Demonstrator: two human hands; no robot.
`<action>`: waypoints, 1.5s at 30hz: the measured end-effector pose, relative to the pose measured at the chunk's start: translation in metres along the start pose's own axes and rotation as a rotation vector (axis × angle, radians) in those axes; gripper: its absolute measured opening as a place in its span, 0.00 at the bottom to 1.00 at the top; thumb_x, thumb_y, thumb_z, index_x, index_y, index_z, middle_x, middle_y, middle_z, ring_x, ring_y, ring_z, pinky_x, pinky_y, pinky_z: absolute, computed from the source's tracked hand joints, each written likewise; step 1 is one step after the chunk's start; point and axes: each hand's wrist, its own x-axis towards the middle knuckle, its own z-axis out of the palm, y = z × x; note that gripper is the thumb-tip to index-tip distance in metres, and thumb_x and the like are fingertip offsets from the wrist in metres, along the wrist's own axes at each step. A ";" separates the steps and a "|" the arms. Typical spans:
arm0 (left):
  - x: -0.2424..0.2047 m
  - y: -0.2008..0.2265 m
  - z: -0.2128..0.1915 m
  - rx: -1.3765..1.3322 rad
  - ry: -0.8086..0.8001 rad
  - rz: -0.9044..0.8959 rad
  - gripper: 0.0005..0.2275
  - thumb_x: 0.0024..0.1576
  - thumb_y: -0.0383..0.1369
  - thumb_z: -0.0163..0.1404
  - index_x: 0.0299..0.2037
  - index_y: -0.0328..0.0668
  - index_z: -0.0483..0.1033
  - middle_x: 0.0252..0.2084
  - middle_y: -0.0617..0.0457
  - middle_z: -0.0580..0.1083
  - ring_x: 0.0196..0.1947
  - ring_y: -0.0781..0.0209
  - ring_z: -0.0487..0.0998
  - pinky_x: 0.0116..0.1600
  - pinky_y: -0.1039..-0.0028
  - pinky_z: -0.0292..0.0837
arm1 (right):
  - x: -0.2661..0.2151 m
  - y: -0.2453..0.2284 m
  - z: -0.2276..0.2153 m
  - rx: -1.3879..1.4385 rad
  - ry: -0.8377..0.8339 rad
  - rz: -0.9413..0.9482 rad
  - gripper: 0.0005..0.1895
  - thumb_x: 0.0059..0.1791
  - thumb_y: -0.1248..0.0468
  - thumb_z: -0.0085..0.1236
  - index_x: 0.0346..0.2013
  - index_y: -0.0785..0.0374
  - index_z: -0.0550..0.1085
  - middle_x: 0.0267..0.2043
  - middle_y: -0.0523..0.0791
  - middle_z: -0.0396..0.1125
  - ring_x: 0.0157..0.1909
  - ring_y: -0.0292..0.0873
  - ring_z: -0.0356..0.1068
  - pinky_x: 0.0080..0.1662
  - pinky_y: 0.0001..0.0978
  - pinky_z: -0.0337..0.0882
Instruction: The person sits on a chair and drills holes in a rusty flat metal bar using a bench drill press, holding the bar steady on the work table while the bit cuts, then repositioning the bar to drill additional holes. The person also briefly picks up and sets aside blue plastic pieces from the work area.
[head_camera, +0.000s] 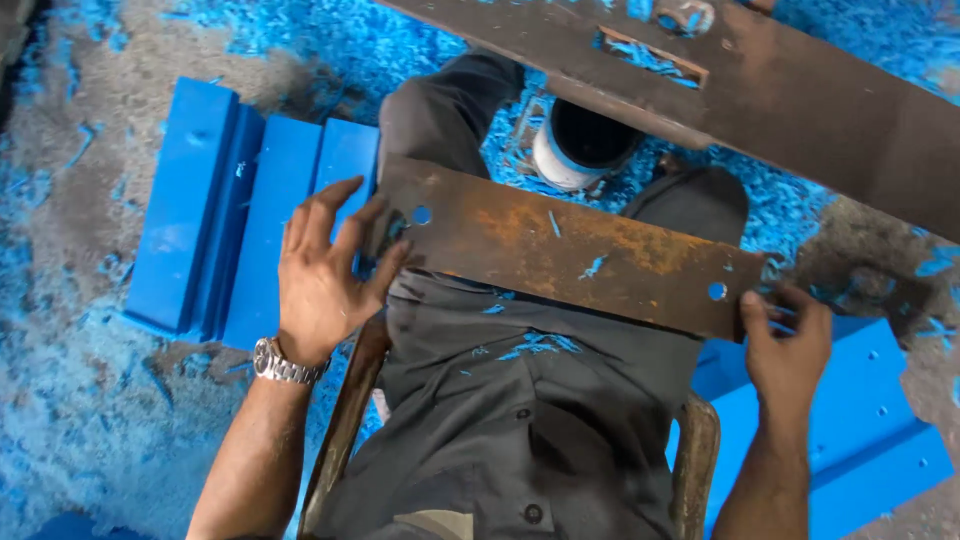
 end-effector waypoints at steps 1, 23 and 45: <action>0.007 0.015 -0.003 -0.096 -0.060 0.095 0.17 0.56 0.36 0.62 0.55 0.46 0.78 0.61 0.46 0.72 0.59 0.47 0.73 0.62 0.57 0.68 | -0.003 0.007 0.000 0.051 -0.026 0.079 0.22 0.57 0.56 0.67 0.57 0.68 0.73 0.52 0.48 0.69 0.51 0.44 0.73 0.49 0.37 0.74; 0.026 -0.001 0.014 -0.059 0.022 0.216 0.10 0.53 0.34 0.63 0.42 0.41 0.82 0.42 0.48 0.74 0.41 0.47 0.72 0.45 0.60 0.66 | -0.009 -0.020 0.013 0.102 0.008 0.087 0.26 0.55 0.57 0.69 0.59 0.69 0.68 0.57 0.50 0.65 0.51 0.42 0.68 0.48 0.33 0.72; 0.024 -0.051 -0.018 0.306 0.234 0.024 0.06 0.67 0.32 0.57 0.39 0.41 0.75 0.46 0.50 0.73 0.46 0.48 0.70 0.51 0.58 0.62 | -0.008 -0.010 0.018 0.090 0.029 0.066 0.27 0.56 0.56 0.68 0.59 0.70 0.67 0.59 0.50 0.65 0.53 0.42 0.68 0.48 0.34 0.72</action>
